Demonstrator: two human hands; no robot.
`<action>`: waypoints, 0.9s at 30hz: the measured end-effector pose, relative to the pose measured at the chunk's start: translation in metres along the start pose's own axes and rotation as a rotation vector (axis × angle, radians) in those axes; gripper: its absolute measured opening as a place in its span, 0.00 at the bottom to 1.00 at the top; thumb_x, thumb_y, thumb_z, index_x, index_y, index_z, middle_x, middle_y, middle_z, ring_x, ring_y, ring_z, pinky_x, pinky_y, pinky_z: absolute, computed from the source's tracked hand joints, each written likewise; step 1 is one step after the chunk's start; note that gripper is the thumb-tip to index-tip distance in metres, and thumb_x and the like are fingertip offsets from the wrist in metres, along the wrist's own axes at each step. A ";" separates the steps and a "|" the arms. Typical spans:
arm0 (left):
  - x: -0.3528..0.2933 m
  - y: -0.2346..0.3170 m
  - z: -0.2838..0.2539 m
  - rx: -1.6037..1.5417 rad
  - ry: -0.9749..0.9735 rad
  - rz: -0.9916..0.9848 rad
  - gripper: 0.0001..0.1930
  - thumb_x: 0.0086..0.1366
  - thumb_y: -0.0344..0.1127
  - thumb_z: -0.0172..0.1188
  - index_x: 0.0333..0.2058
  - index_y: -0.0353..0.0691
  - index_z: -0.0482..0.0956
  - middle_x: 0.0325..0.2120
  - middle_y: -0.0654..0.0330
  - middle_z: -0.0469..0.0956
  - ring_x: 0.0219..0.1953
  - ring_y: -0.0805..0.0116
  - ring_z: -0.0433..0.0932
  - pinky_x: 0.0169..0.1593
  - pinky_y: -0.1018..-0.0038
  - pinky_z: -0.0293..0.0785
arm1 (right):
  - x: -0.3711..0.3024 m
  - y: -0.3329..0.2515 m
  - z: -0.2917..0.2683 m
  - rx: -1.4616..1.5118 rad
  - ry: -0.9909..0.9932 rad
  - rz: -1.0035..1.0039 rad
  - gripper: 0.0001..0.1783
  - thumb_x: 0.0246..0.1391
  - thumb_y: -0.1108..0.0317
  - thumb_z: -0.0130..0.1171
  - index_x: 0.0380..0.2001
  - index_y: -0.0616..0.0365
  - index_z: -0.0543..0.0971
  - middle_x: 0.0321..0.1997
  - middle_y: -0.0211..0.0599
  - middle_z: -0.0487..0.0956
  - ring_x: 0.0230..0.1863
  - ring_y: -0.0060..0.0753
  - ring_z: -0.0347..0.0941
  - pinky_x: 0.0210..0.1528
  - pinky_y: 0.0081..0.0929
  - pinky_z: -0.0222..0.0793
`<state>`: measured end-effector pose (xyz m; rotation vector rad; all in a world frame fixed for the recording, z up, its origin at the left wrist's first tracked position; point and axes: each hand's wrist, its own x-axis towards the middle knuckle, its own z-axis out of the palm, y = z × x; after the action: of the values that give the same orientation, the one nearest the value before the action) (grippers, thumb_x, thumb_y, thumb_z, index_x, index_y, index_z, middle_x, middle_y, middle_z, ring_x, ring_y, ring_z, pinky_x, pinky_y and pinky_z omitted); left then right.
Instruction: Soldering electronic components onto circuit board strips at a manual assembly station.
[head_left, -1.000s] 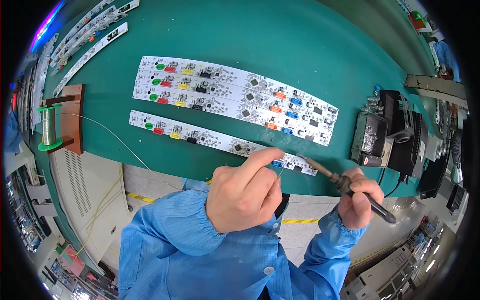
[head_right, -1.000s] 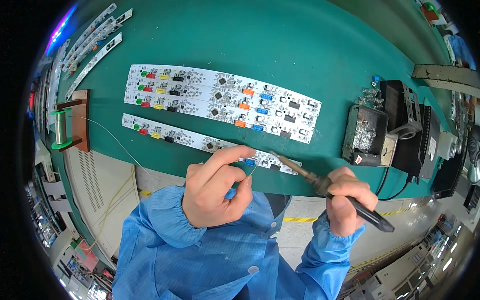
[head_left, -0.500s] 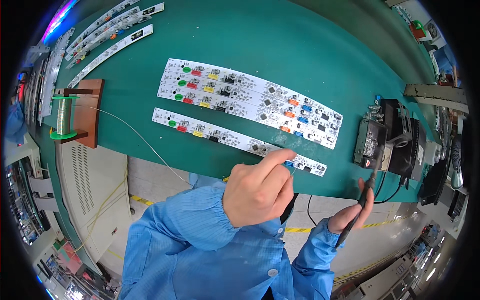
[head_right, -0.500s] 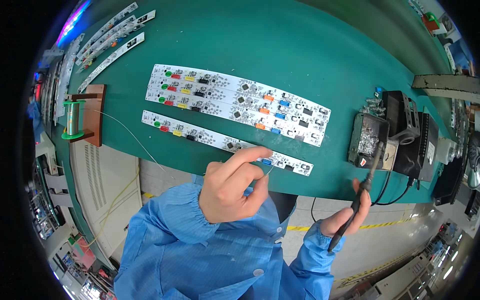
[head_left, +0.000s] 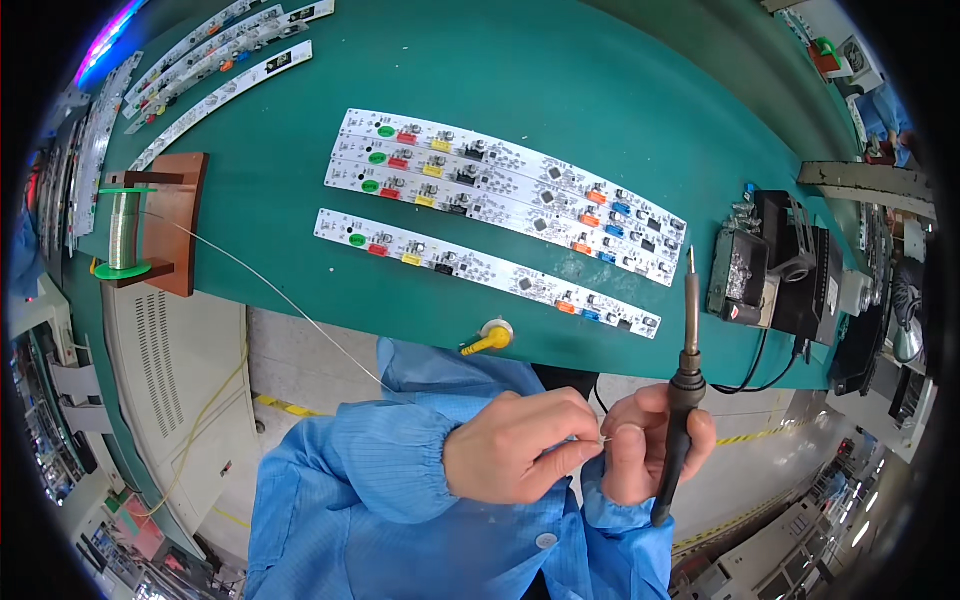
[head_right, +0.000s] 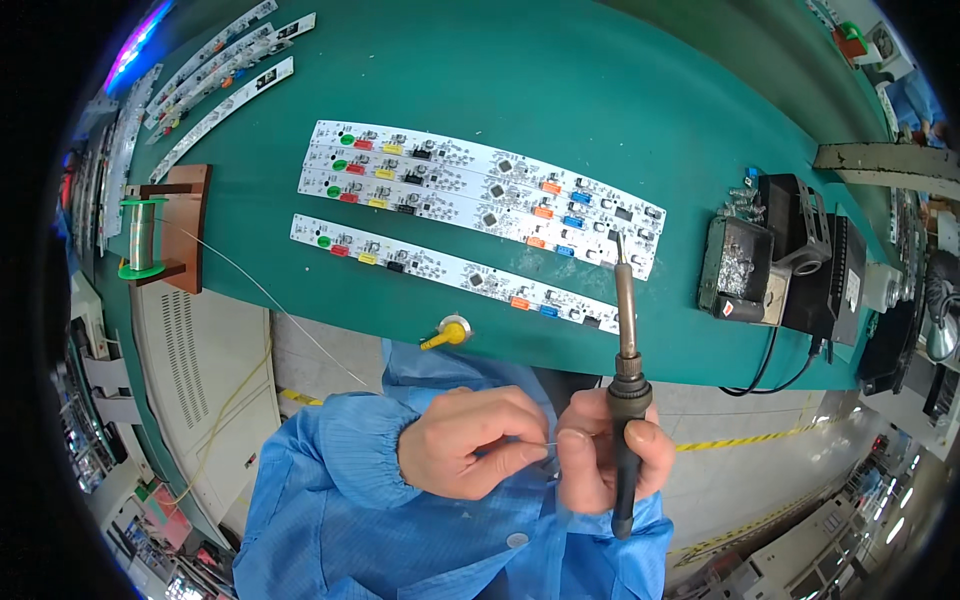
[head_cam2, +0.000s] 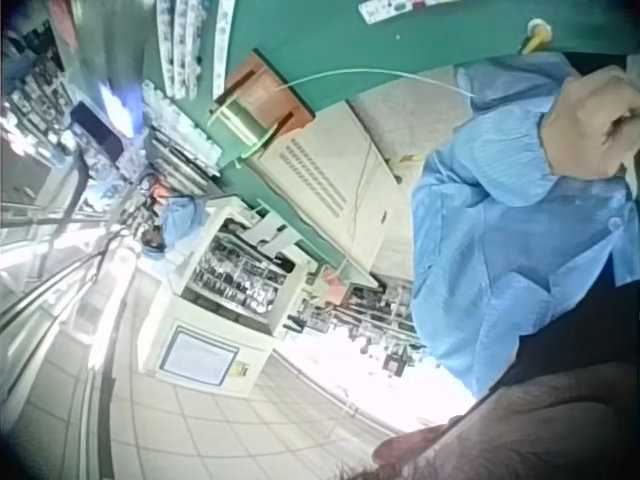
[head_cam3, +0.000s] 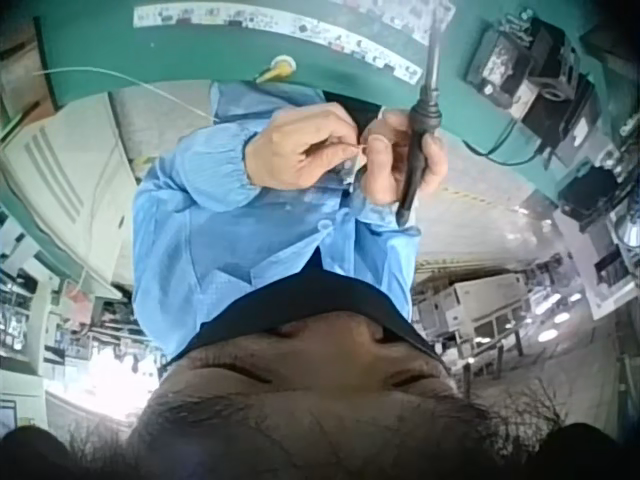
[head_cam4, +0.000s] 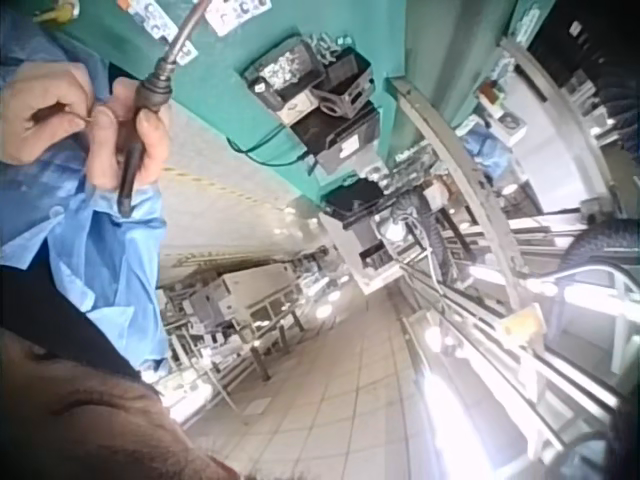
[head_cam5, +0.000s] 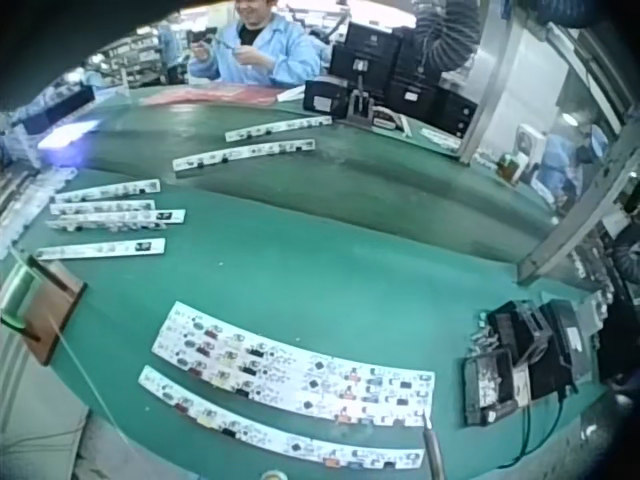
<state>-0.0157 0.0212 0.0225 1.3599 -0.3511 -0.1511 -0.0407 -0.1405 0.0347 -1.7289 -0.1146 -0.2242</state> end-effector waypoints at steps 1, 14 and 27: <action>-0.001 0.000 -0.004 -0.002 0.004 0.003 0.06 0.55 0.21 0.63 0.31 0.34 0.76 0.27 0.56 0.78 0.22 0.66 0.76 0.22 0.76 0.67 | 0.002 0.002 0.001 -0.024 -0.013 -0.045 0.35 0.55 0.71 0.60 0.63 0.40 0.58 0.49 0.47 0.74 0.26 0.26 0.70 0.26 0.25 0.69; -0.012 0.019 -0.035 0.054 -0.020 -0.138 0.04 0.56 0.23 0.62 0.30 0.35 0.76 0.23 0.60 0.76 0.16 0.75 0.70 0.19 0.79 0.62 | 0.010 0.007 0.021 -0.071 0.016 -0.111 0.34 0.55 0.76 0.57 0.63 0.47 0.57 0.51 0.51 0.74 0.24 0.28 0.71 0.24 0.26 0.70; 0.006 0.014 -0.058 0.414 0.132 0.096 0.07 0.48 0.20 0.61 0.27 0.36 0.75 0.24 0.57 0.78 0.20 0.65 0.77 0.21 0.76 0.69 | 0.034 0.014 0.018 -0.019 0.269 -0.148 0.28 0.59 0.71 0.53 0.62 0.54 0.60 0.53 0.54 0.73 0.27 0.32 0.72 0.28 0.28 0.69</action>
<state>0.0075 0.0757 0.0272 1.7476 -0.3470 0.0974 -0.0033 -0.1272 0.0256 -1.6938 -0.0431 -0.5653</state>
